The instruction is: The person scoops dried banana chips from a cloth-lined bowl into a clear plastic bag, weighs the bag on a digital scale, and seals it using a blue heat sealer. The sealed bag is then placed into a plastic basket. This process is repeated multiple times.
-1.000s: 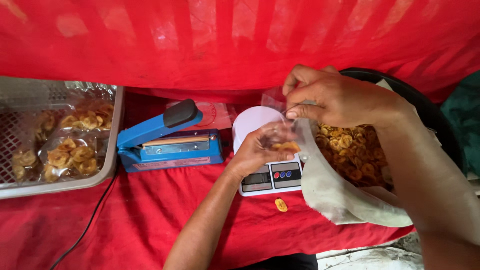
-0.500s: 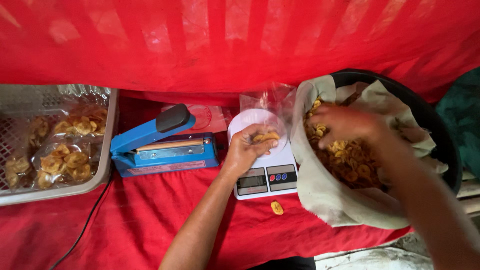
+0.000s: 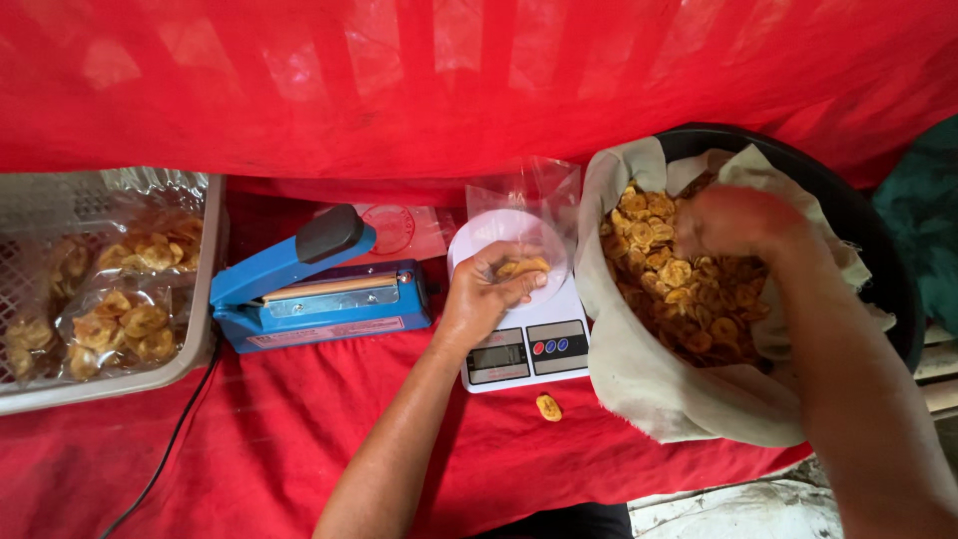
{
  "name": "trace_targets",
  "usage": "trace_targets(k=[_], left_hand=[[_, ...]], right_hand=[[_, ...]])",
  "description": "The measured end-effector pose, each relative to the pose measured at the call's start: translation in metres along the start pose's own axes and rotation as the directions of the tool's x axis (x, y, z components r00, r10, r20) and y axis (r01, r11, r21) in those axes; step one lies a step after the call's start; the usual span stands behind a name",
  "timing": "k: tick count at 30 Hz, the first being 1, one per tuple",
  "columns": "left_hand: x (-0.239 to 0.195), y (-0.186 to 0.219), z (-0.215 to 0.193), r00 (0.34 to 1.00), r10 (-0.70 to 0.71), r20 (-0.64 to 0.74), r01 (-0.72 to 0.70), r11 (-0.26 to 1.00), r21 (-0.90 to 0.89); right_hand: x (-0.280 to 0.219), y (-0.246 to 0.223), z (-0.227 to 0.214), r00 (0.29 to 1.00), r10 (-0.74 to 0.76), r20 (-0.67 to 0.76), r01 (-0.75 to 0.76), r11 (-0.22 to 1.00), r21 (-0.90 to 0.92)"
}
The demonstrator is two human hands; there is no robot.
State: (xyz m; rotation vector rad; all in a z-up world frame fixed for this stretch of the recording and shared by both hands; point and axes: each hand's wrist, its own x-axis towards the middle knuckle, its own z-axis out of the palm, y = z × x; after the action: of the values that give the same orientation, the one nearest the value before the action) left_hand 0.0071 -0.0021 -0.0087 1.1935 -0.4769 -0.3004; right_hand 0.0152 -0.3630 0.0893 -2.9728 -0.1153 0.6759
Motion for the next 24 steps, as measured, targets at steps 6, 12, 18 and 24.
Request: trace_targets(k=[6,12,18,24], left_hand=[[0.003,-0.002,0.002,1.0,-0.017,-0.023,0.017,1.0,0.006],[0.003,-0.002,-0.001,1.0,-0.031,-0.001,0.031,1.0,0.004],[0.004,-0.003,0.001,1.0,-0.008,0.02,0.008,1.0,0.01],[0.002,-0.004,0.001,1.0,0.005,0.001,-0.005,1.0,0.016]], right_hand=[[0.001,-0.045,0.004,0.953,0.205,0.223,-0.155,0.963,-0.221],[0.001,-0.018,0.0,0.997,0.055,-0.056,-0.053,0.998,0.027],[0.013,-0.031,0.011,0.969,-0.028,-0.244,0.062,0.99,0.131],[0.025,-0.017,0.018,0.955,-0.177,-0.239,0.156,0.982,-0.105]])
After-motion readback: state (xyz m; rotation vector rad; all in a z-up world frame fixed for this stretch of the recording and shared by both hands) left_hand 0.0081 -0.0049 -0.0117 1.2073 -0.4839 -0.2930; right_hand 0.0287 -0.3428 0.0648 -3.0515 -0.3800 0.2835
